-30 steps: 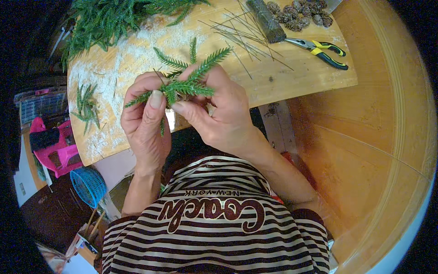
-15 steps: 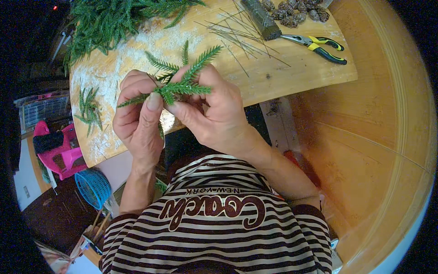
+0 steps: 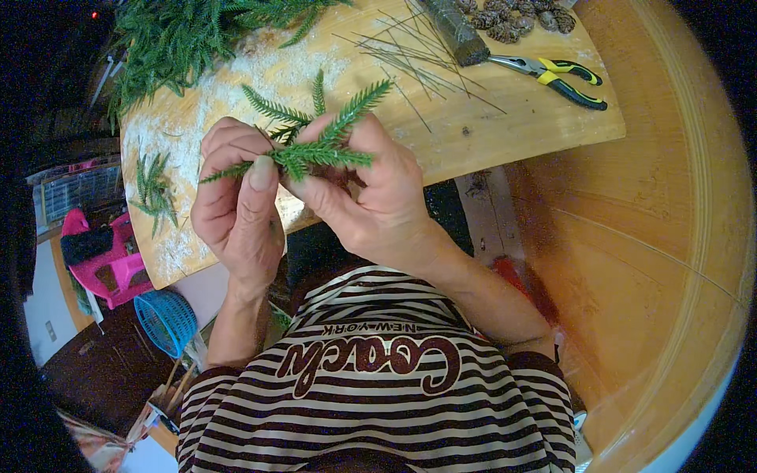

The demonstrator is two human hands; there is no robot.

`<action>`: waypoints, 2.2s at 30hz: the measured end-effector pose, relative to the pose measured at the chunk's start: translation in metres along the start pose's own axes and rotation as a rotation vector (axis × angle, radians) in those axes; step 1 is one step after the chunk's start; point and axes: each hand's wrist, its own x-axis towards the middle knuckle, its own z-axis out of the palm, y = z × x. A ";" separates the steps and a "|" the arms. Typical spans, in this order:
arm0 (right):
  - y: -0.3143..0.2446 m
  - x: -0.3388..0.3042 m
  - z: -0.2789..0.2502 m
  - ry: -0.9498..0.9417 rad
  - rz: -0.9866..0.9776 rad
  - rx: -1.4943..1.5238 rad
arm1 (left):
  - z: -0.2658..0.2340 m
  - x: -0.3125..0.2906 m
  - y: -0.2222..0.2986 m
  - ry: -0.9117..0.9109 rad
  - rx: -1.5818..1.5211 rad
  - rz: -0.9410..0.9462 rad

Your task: Assembling decorative pine sprigs with small pinecones using wire and pliers.

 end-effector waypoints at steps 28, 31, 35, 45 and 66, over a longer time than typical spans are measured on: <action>-0.037 0.043 -0.029 -0.402 -0.517 -0.558 | -0.028 0.024 0.003 -0.400 -0.582 -0.486; -0.037 0.045 -0.024 -0.341 -0.575 -0.507 | -0.033 0.031 -0.006 -0.440 -0.643 -0.400; -0.040 0.044 -0.023 -0.320 -0.266 -0.407 | -0.037 0.033 -0.009 -0.466 -0.672 -0.353; -0.033 0.051 -0.016 -0.443 -0.525 -0.498 | -0.039 0.028 -0.003 -0.417 -0.848 -0.665; -0.030 0.061 -0.023 -0.596 -0.557 -0.733 | -0.046 0.015 -0.007 -0.443 -0.525 -0.570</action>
